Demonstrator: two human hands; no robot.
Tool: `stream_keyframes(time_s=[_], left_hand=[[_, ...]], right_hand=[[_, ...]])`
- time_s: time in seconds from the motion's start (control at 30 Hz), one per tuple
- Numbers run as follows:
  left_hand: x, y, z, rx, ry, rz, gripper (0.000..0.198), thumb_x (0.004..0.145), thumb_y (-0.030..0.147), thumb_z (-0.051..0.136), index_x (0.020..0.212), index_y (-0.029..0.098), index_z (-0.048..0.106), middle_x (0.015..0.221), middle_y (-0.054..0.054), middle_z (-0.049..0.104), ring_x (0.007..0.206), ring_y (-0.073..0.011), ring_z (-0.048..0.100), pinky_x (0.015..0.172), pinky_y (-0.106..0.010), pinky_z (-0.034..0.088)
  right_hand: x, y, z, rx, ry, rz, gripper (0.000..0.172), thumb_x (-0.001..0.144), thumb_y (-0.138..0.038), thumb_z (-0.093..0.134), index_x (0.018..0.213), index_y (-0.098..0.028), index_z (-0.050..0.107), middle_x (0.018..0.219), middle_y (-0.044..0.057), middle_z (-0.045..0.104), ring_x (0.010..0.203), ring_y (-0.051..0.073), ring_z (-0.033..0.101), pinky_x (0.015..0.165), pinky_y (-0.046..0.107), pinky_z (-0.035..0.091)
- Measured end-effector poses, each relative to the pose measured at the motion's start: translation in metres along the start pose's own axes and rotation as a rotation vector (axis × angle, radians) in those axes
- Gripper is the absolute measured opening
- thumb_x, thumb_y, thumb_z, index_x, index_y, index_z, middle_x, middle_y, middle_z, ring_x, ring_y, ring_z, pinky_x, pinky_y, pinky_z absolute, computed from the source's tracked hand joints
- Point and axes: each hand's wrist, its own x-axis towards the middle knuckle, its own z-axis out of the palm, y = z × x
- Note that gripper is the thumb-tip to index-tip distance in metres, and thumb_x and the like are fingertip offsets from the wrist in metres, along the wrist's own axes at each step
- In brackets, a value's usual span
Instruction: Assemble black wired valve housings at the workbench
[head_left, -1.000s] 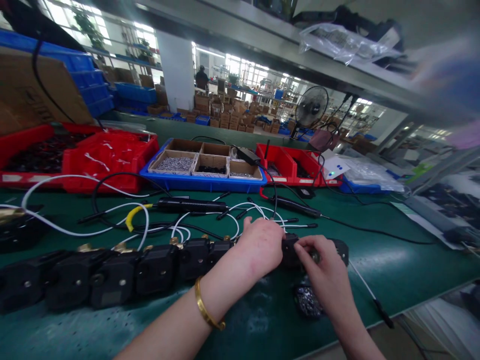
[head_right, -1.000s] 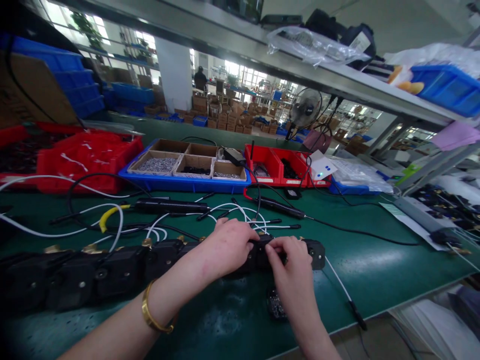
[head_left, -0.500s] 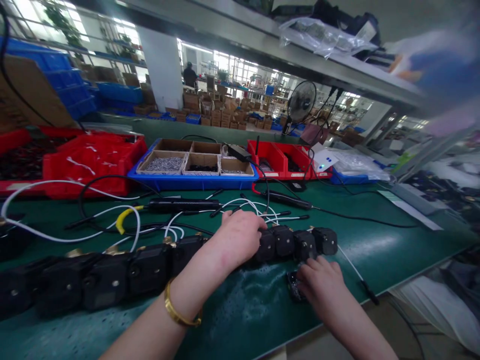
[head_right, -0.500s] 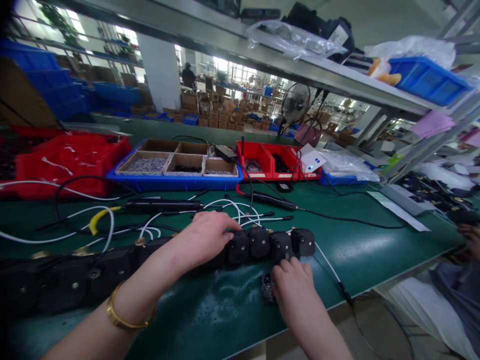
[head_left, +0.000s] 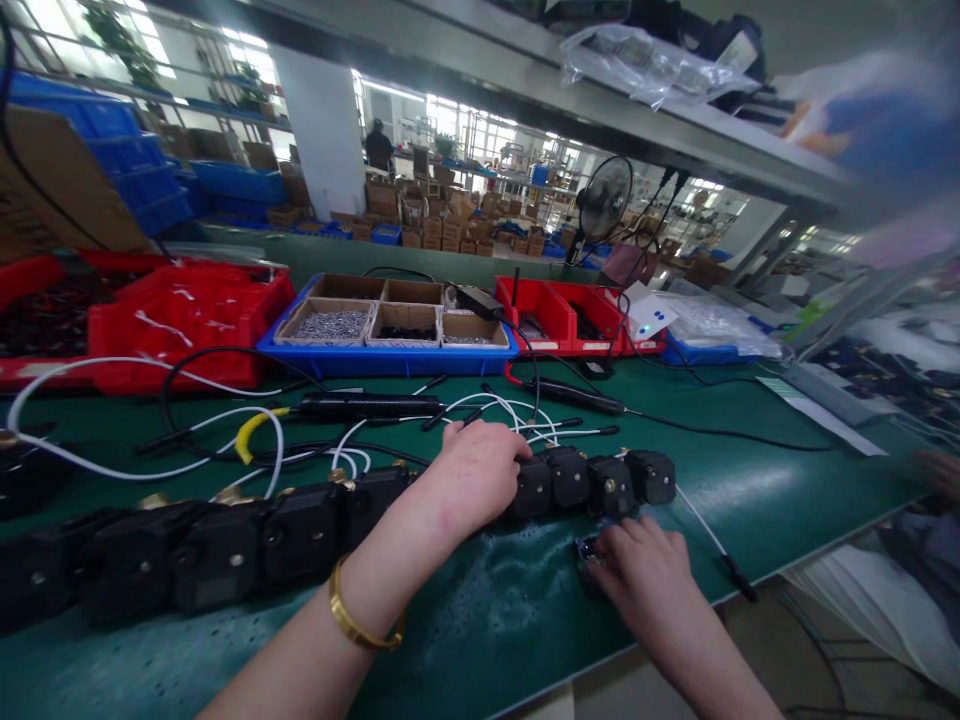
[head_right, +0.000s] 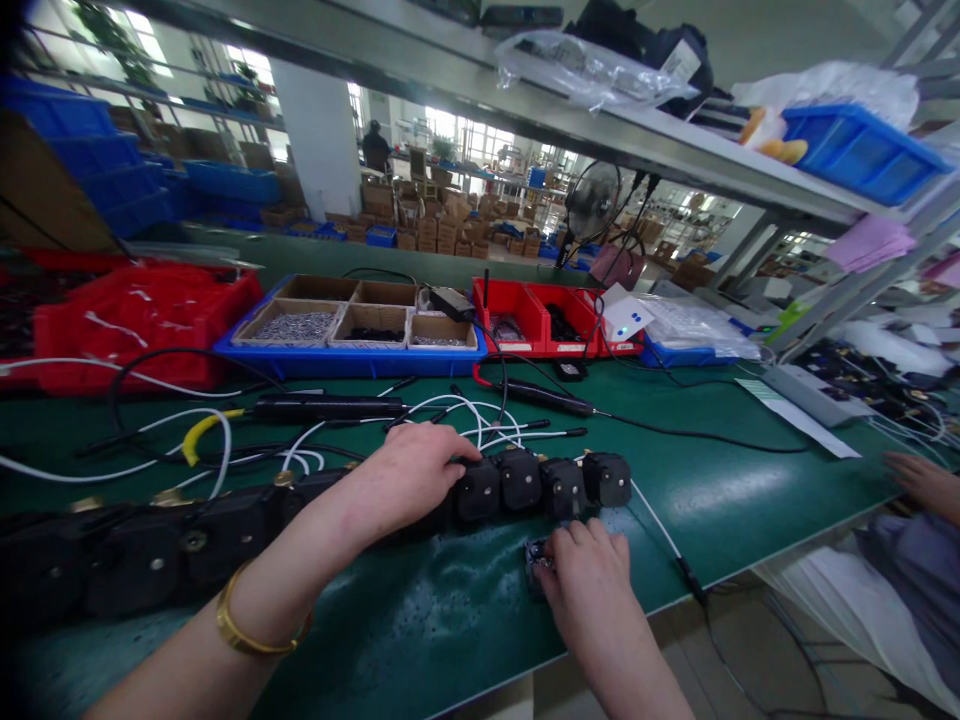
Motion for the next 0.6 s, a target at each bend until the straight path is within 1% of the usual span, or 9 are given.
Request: stream_keyframes(time_s=[0.07, 0.17, 0.27, 0.33, 0.37, 0.43, 0.5, 0.6], left_hand=[[-0.001, -0.001, 0.001, -0.002, 0.004, 0.003, 0.036, 0.092, 0.017, 0.055, 0.114, 0.032, 0.078, 0.123, -0.006, 0.076, 0.12, -0.0319, 0.066, 0.108, -0.056, 0.044], [-0.001, -0.002, 0.001, -0.004, 0.008, -0.002, 0.035, 0.092, 0.017, 0.055, 0.114, 0.032, 0.078, 0.122, -0.006, 0.076, 0.119, -0.0315, 0.067, 0.108, -0.055, 0.044], [-0.001, -0.002, 0.0, -0.004, 0.006, -0.002, 0.034, 0.091, 0.017, 0.056, 0.113, 0.032, 0.079, 0.122, -0.006, 0.076, 0.118, -0.0312, 0.067, 0.108, -0.054, 0.045], [0.0, -0.003, 0.0, -0.003, 0.003, 0.001, 0.034, 0.091, 0.018, 0.056, 0.112, 0.032, 0.079, 0.122, -0.006, 0.076, 0.118, -0.0312, 0.067, 0.107, -0.054, 0.046], [0.0, -0.003, 0.0, -0.002, 0.002, 0.003, 0.034, 0.091, 0.018, 0.056, 0.112, 0.032, 0.079, 0.122, -0.006, 0.076, 0.118, -0.0311, 0.067, 0.107, -0.053, 0.046], [0.0, -0.003, 0.001, -0.001, 0.005, 0.005, 0.035, 0.091, 0.018, 0.056, 0.113, 0.032, 0.079, 0.122, -0.006, 0.076, 0.118, -0.0311, 0.067, 0.106, -0.053, 0.046], [0.0, -0.004, 0.002, 0.0, 0.011, 0.004, 0.035, 0.091, 0.017, 0.056, 0.113, 0.032, 0.078, 0.122, -0.006, 0.076, 0.119, -0.0314, 0.067, 0.106, -0.053, 0.046], [-0.001, -0.004, 0.003, -0.003, 0.017, 0.005, 0.035, 0.09, 0.017, 0.056, 0.112, 0.032, 0.079, 0.122, -0.005, 0.076, 0.118, -0.0313, 0.067, 0.106, -0.054, 0.046]], right_hand=[[0.0, -0.003, 0.0, -0.005, 0.009, 0.029, 0.01, 0.086, -0.014, 0.07, 0.08, -0.022, 0.068, 0.085, 0.005, 0.07, 0.091, 0.028, 0.06, 0.074, 0.036, 0.027], [0.0, -0.001, 0.003, 0.03, -0.019, 0.024, 0.015, 0.087, -0.011, 0.065, 0.077, -0.022, 0.067, 0.083, 0.004, 0.07, 0.087, 0.027, 0.062, 0.072, 0.035, 0.026], [0.002, 0.007, 0.007, 0.083, -0.066, 0.009, 0.01, 0.09, -0.018, 0.065, 0.082, -0.022, 0.069, 0.087, 0.005, 0.071, 0.089, 0.028, 0.062, 0.071, 0.034, 0.026], [0.003, 0.009, 0.007, 0.077, -0.073, -0.003, 0.004, 0.087, -0.021, 0.069, 0.084, -0.023, 0.07, 0.089, 0.005, 0.072, 0.09, 0.029, 0.062, 0.071, 0.034, 0.026], [0.003, 0.008, 0.007, 0.059, -0.065, -0.005, 0.004, 0.085, -0.019, 0.07, 0.084, -0.022, 0.07, 0.089, 0.005, 0.072, 0.091, 0.029, 0.062, 0.072, 0.035, 0.027], [0.004, 0.005, 0.006, 0.022, -0.051, -0.001, 0.009, 0.083, -0.013, 0.069, 0.08, -0.022, 0.069, 0.087, 0.005, 0.071, 0.09, 0.028, 0.062, 0.073, 0.035, 0.027], [0.004, 0.002, 0.005, 0.014, -0.045, -0.006, 0.013, 0.083, -0.009, 0.066, 0.078, -0.021, 0.067, 0.086, 0.005, 0.071, 0.089, 0.027, 0.062, 0.073, 0.036, 0.027], [0.002, 0.006, 0.008, 0.041, -0.048, -0.037, 0.014, 0.089, -0.012, 0.06, 0.08, -0.021, 0.067, 0.087, 0.006, 0.071, 0.089, 0.027, 0.062, 0.073, 0.036, 0.027]])
